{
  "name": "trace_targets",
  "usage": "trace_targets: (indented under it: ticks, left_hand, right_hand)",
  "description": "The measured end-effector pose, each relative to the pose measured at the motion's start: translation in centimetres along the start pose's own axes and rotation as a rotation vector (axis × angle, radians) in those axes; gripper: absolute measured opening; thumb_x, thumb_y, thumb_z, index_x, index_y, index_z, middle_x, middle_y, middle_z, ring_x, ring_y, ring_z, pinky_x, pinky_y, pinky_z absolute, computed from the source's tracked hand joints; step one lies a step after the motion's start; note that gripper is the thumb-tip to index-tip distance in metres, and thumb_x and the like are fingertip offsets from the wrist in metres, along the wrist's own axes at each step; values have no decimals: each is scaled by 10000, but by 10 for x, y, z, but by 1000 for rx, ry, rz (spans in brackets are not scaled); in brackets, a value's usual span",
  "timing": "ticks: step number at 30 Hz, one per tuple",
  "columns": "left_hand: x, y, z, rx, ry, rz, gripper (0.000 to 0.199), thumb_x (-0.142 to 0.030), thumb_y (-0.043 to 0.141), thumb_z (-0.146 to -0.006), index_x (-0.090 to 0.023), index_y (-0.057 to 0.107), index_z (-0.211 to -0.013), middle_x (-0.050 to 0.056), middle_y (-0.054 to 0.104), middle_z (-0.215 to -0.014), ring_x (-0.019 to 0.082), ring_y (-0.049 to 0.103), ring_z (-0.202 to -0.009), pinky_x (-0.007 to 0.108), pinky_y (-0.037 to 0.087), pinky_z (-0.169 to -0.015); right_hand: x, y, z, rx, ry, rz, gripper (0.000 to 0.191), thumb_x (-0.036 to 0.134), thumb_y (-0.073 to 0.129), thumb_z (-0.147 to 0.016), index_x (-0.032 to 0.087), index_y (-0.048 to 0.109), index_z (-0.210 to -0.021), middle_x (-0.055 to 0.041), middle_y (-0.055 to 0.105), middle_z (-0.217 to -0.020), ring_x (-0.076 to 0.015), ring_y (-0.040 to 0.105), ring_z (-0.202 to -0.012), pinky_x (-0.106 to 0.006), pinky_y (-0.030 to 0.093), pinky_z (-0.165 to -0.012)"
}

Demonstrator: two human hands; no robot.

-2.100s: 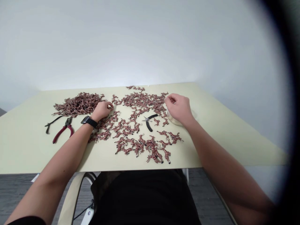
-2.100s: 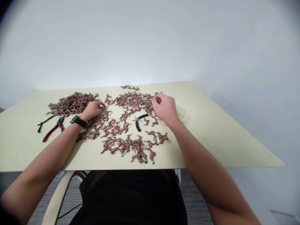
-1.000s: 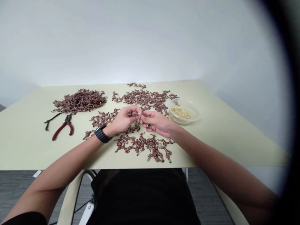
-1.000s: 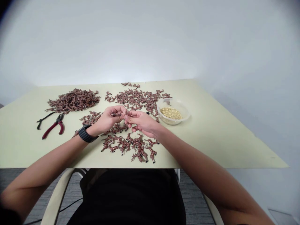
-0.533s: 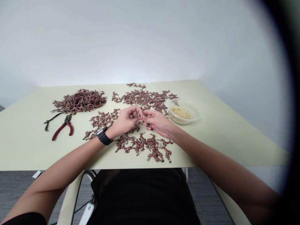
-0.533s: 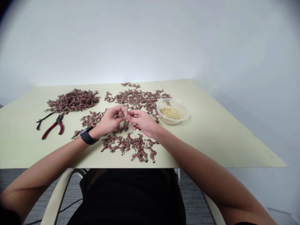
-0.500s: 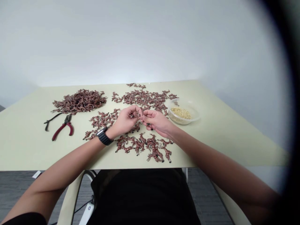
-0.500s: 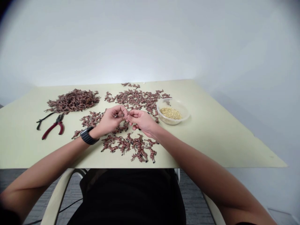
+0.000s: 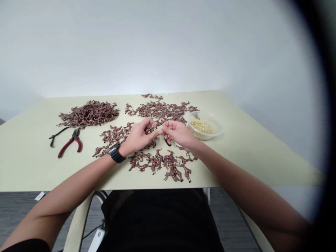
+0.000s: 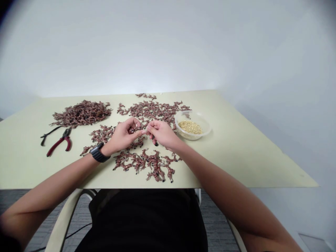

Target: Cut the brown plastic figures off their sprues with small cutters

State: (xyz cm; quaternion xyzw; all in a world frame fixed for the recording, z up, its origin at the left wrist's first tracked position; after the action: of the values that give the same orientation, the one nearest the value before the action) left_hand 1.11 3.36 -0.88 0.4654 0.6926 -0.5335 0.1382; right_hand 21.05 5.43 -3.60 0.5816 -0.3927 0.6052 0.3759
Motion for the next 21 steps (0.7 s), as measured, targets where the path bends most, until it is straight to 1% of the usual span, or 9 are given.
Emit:
trace_targets:
  ticks: [3,6,8,10,12,14,16,18,21]
  left_hand:
    - [-4,-4,2,38,-1,-11,315,-498,687,-957,-210,583,-1031,-28,525,-741,137,403,-624,281,309,-590]
    - [-10,-6,3,79,47,23,211,-412,517,-1058,-207,562,-1044,-4,545,-792,158,465,-696,304,363,-655]
    - [-12,-5,2,102,72,38,200,-368,450,-1084,-205,560,-1050,14,571,-847,169,497,-750,319,391,-699]
    - [-11,-2,2,118,75,41,204,-378,464,-1082,-206,572,-1098,22,589,-870,173,512,-759,321,405,-704]
    - [-6,1,1,108,75,45,229,-415,543,-1053,-207,585,-1141,27,617,-883,176,536,-764,318,425,-707]
    - [1,4,0,79,76,57,254,-432,635,-1008,-205,613,-1119,36,661,-911,180,576,-791,317,452,-727]
    - [6,5,0,65,74,77,239,-422,695,-973,-196,654,-1040,43,701,-929,181,615,-817,316,477,-751]
    - [8,5,0,88,52,107,224,-412,700,-971,-189,688,-990,44,722,-900,174,640,-790,313,497,-741]
    - [7,6,1,146,12,152,226,-394,619,-1023,-186,708,-1030,47,733,-856,168,670,-747,310,523,-719]
  right_hand:
    - [3,-4,0,22,2,-22,223,401,655,-987,207,642,-877,-34,657,-813,-117,561,-581,-255,483,-486]
    - [7,-3,2,43,5,-48,192,353,646,-990,198,643,-878,-43,652,-848,-121,559,-621,-253,496,-500]
    - [10,-2,3,54,6,-55,186,343,636,-996,194,644,-884,-46,651,-862,-122,559,-639,-250,500,-506]
    - [12,-2,4,67,-2,-54,197,352,634,-999,192,645,-885,-49,654,-884,-125,570,-667,-249,508,-517]
    - [13,-2,5,76,-15,-48,216,371,636,-1001,192,641,-882,-54,658,-906,-131,583,-701,-251,521,-532]
    - [13,-3,5,78,-22,-43,223,381,635,-1002,192,637,-884,-58,661,-922,-135,592,-720,-255,530,-543]
    - [13,-4,5,75,-27,-38,218,381,637,-1000,193,633,-890,-60,665,-927,-136,595,-724,-260,537,-551]
    - [14,-4,5,76,-33,-29,221,387,638,-999,194,629,-890,-63,670,-933,-139,599,-730,-266,543,-560]
    - [16,-4,5,54,-54,9,228,401,629,-1000,200,619,-892,-69,680,-940,-150,609,-748,-275,546,-565]
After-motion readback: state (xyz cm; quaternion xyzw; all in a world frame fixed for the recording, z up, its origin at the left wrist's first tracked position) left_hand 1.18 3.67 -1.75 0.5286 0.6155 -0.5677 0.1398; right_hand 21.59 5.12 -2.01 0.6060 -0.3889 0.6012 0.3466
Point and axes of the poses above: each hand's wrist, its own z-axis away from the middle knuckle, its own y-axis out of the palm, x = y × z, the point moved 2 cm from there along -z, towards the middle knuckle
